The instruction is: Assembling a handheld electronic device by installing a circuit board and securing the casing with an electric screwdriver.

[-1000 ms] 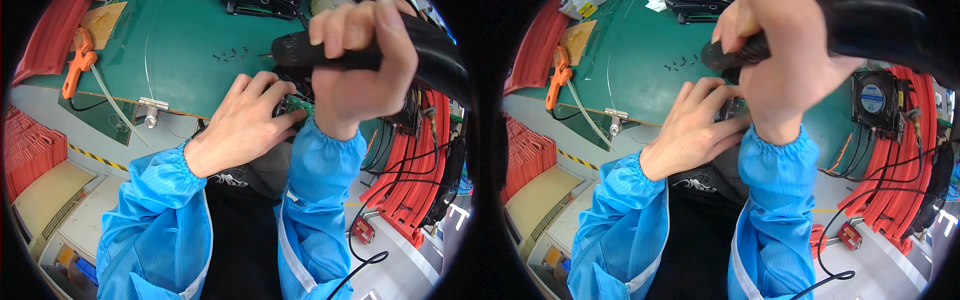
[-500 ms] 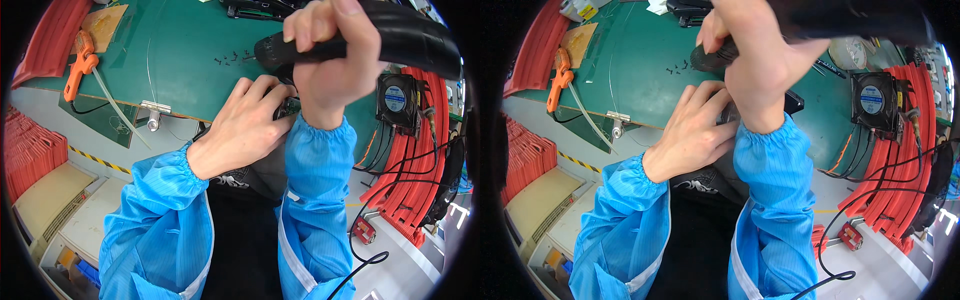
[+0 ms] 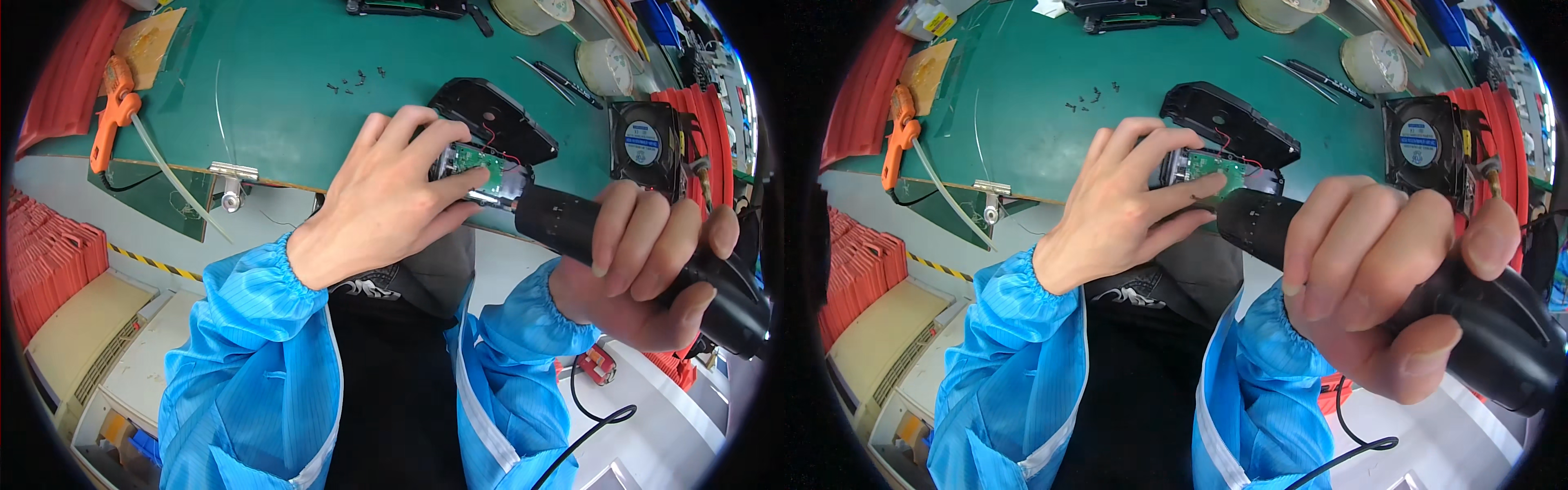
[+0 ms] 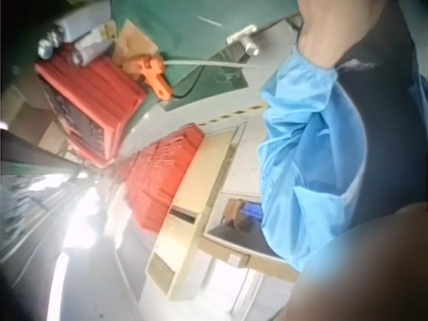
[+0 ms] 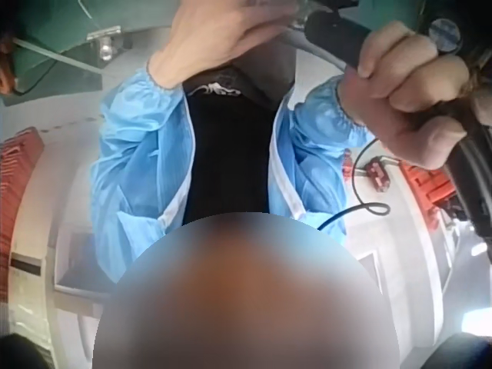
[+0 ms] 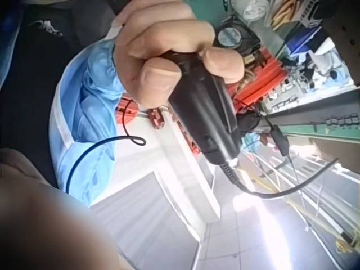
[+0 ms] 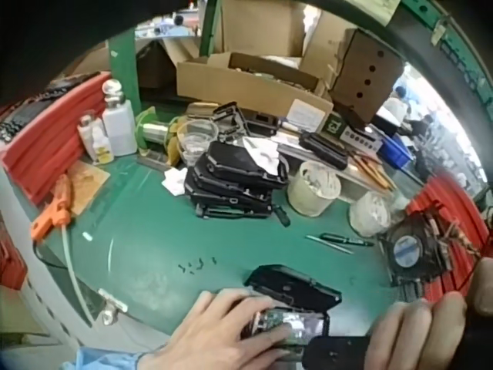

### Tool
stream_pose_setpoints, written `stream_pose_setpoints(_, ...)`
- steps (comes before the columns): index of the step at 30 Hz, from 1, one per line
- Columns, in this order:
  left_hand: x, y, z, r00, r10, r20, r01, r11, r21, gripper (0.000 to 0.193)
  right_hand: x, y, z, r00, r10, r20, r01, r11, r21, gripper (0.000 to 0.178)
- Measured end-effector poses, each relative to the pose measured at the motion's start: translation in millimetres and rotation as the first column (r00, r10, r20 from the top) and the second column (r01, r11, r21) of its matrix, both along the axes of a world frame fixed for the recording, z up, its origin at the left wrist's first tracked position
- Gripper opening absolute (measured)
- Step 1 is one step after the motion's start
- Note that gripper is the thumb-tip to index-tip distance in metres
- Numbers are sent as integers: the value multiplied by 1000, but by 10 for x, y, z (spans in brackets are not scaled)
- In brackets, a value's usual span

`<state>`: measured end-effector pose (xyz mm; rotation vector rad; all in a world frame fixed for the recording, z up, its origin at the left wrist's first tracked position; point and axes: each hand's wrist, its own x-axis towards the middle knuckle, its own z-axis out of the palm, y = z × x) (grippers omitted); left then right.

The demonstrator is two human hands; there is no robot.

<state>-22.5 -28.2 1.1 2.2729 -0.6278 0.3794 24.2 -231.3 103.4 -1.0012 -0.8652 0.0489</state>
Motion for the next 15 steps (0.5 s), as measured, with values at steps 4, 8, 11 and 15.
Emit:
stream_pose_setpoints(4,-6,-7,7,1000,11,-4,-11,1000,20,37,-65,-62,-42,1000,-3,-14,2,1000,-19,36)
stream_pose_setpoints(8,-7,-20,6,1000,18,-2,-18,1000,20,37,-77,-68,-54,999,-27,-24,26,999,-48,35)
stream_pose_setpoints(11,-6,-23,-5,1000,23,1,-23,999,24,36,-64,-81,-52,1000,-21,-1,21,995,-93,35)
stream_pose_setpoints(15,-4,-31,-9,1000,26,3,-26,999,23,35,-72,-77,-66,1000,-28,1,28,996,-81,35)
